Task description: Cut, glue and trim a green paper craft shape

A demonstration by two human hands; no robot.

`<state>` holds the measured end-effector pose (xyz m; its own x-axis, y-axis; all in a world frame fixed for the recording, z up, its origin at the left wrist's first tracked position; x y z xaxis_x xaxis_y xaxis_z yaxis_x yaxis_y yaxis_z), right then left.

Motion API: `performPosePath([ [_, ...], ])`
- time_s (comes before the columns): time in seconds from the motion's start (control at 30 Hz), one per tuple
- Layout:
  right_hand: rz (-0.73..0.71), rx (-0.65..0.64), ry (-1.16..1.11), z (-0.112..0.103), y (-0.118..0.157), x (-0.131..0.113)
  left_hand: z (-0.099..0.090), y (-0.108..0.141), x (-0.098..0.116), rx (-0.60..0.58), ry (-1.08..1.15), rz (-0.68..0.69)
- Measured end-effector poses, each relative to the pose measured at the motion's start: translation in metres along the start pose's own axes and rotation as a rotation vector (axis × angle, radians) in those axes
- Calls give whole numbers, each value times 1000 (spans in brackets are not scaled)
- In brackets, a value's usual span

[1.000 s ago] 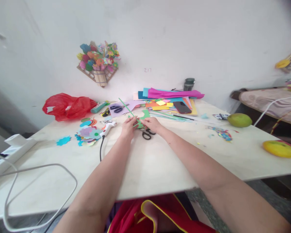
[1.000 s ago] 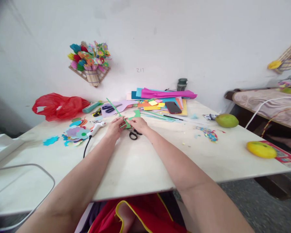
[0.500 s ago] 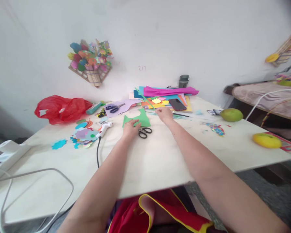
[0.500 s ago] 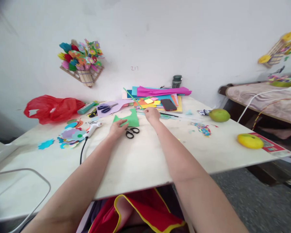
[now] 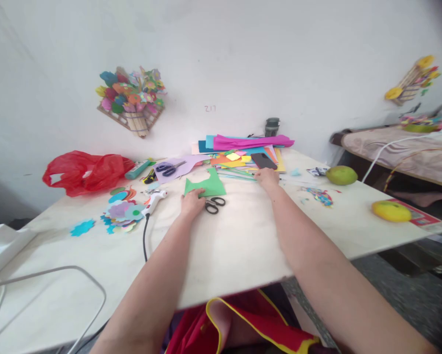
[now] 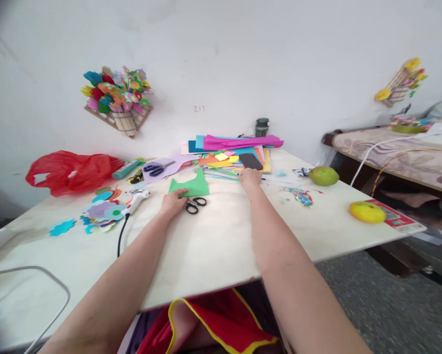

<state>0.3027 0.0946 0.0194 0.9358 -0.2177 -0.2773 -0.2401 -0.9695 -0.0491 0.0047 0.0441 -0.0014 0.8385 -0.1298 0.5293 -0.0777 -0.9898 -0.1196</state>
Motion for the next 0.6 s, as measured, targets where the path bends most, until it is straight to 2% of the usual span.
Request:
performPosePath([
  [0.13, 21, 92, 57, -5, 2, 4, 0, -3, -2, 57, 71, 18],
  [0.23, -32, 145, 82, -9, 7, -10, -1, -4, -3, 73, 29, 3],
  [0.4, -276, 74, 98, -3, 24, -60, -2, -6, -4, 71, 9, -7],
  [0.5, -500, -17, 89, 7, 44, -97, -3, -7, -7, 87, 60, -22],
  [0.6, -629, -103, 101, 16, 67, -125, -7, -6, -10, 126, 75, -53],
])
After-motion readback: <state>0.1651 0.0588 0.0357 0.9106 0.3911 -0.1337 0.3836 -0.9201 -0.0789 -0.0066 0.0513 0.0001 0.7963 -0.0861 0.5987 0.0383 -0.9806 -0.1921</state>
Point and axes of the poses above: each hand's wrist, its own y-axis away from the middle knuckle, its own z-axis out of the palm, x = y × z, the point moved 6 cm from there along -y, towards the middle knuckle, and after that the axes turned 11 degrees about -x, right-handed, at the moved point
